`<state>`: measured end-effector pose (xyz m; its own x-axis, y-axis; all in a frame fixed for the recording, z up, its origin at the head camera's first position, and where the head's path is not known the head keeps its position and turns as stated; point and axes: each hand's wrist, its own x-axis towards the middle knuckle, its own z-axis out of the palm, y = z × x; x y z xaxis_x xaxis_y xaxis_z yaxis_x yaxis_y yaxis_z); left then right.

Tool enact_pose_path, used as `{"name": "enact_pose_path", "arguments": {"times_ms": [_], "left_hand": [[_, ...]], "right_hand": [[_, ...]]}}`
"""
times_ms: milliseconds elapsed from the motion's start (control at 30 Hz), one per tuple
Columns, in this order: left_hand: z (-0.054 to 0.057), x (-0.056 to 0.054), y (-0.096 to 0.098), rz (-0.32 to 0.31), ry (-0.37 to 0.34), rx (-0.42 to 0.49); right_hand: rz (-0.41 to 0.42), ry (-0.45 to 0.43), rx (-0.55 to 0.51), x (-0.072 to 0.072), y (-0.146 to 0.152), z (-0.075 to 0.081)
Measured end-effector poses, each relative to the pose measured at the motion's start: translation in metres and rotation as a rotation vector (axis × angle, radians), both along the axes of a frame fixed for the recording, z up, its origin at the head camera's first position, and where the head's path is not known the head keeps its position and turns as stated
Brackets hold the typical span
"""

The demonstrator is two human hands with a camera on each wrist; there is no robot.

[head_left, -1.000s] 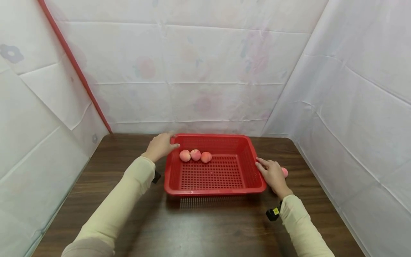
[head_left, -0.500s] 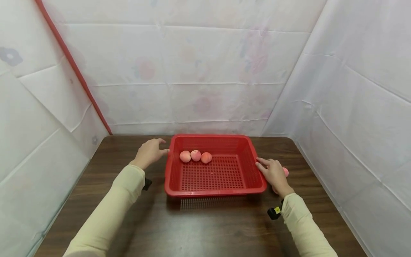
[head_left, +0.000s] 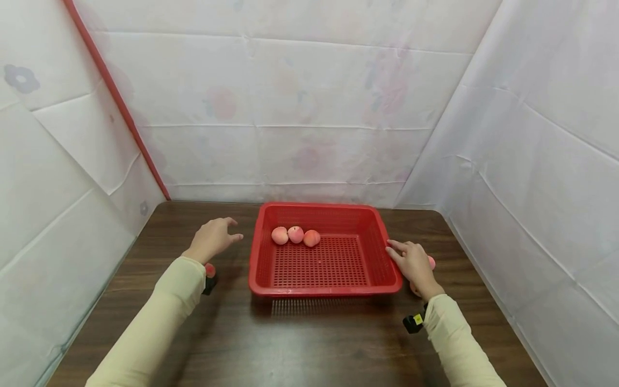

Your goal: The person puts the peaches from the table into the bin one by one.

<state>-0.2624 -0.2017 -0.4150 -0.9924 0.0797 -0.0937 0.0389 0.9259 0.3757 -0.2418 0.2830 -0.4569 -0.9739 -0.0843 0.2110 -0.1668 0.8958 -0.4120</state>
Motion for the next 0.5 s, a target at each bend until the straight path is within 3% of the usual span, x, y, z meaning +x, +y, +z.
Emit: {"name": "enact_pose_path", "arguments": {"times_ms": [500], "left_hand": [[-0.021,0.021,-0.024,0.015,-0.094,-0.014]], "right_hand": [[0.01,0.017,0.017,-0.002,0.001,-0.002]]}}
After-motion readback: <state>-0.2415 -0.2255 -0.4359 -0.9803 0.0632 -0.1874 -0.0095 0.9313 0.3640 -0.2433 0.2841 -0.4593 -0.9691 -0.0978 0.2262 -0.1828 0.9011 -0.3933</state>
